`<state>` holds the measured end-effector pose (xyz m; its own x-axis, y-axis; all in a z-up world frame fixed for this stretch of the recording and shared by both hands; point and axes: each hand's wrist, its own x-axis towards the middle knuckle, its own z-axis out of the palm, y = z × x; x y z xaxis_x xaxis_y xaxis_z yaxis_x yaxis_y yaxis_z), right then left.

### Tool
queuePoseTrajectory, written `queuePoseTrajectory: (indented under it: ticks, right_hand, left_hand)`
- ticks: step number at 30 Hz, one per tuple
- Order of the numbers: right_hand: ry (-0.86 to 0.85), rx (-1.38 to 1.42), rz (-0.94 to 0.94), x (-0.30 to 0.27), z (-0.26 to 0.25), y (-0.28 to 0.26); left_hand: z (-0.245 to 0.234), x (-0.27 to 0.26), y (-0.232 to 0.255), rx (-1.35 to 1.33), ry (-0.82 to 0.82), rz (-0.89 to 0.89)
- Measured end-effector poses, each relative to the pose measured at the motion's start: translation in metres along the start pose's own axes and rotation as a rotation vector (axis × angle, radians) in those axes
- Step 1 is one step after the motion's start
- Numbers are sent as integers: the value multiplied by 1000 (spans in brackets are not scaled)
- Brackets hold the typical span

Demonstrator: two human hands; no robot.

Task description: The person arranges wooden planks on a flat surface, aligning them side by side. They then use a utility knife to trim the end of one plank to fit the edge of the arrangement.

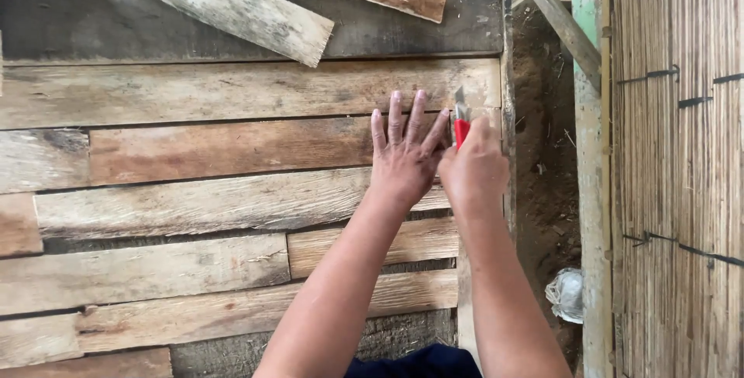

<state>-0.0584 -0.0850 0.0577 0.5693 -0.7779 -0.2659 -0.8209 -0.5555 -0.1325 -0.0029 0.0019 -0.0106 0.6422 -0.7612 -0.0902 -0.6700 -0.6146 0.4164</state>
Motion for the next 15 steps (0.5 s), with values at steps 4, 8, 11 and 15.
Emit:
queuePoseTrajectory:
  ticks: [4, 8, 11, 15]
  right_hand:
    - [194, 46, -170, -8, 26, 5]
    - [148, 313, -25, -11, -3, 13]
    - [16, 636, 173, 3, -14, 40]
    - [92, 698, 179, 22, 12, 67]
  left_hand:
    - [-25, 0, 6, 14, -138, -24]
    - [-25, 2, 6, 17, -172, -17]
    - [-26, 3, 4, -27, -178, -17]
    - [-33, 3, 7, -20, -201, -22]
